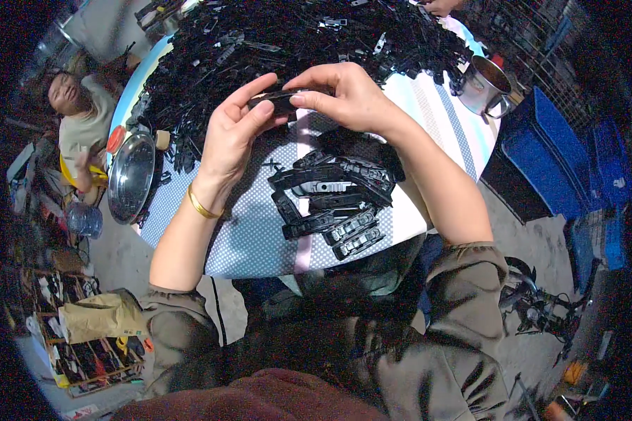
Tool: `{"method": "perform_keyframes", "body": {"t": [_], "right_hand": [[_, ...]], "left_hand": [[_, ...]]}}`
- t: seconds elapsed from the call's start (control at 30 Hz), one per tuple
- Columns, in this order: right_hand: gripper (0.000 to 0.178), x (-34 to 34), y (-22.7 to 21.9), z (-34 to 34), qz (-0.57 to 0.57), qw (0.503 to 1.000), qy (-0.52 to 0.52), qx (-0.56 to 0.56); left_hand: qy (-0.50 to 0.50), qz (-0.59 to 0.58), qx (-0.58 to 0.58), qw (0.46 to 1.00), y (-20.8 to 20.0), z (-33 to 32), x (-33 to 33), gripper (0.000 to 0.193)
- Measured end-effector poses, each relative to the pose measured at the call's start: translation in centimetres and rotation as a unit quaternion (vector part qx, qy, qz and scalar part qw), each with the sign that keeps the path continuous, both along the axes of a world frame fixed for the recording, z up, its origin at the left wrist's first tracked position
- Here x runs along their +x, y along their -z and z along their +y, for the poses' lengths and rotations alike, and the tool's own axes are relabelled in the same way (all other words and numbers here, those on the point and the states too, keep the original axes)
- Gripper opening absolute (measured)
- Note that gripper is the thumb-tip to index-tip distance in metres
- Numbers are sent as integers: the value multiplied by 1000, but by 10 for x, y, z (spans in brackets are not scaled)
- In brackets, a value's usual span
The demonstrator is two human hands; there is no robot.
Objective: Sorting small black plastic fasteners from a large pile into smaller groups on a table.
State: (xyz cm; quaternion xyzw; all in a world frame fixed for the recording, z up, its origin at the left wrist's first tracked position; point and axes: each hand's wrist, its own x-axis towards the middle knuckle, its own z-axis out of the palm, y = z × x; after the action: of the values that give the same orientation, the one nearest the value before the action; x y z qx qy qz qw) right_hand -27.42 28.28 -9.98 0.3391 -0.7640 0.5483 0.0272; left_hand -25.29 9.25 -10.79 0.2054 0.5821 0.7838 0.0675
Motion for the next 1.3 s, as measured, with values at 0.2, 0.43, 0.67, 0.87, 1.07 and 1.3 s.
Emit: {"method": "perform_keyframes", "body": {"t": [0.2,0.43,0.67,0.87,1.07,1.3], "right_hand": [[33,-18,-8,36,-109,988,-106,20],[35,-21,12,42,43,921,-60,383],[12,-35,24,41,220,911,88,339],[13,-22,27,3,285,912,81,284],[20,-23,27,9,277,882,185,333],[21,-11,15,-9,-35,998,-1,-46]], "left_hand": [[49,53,-40,997,2,5,3,41],[150,236,-308,909,6,11,14,24],[120,143,-266,946,14,14,8,22],[-218,428,-419,771,29,6,-10,38],[-162,387,-411,810,26,11,-5,41],[-181,323,-312,875,20,12,-5,38]]}}
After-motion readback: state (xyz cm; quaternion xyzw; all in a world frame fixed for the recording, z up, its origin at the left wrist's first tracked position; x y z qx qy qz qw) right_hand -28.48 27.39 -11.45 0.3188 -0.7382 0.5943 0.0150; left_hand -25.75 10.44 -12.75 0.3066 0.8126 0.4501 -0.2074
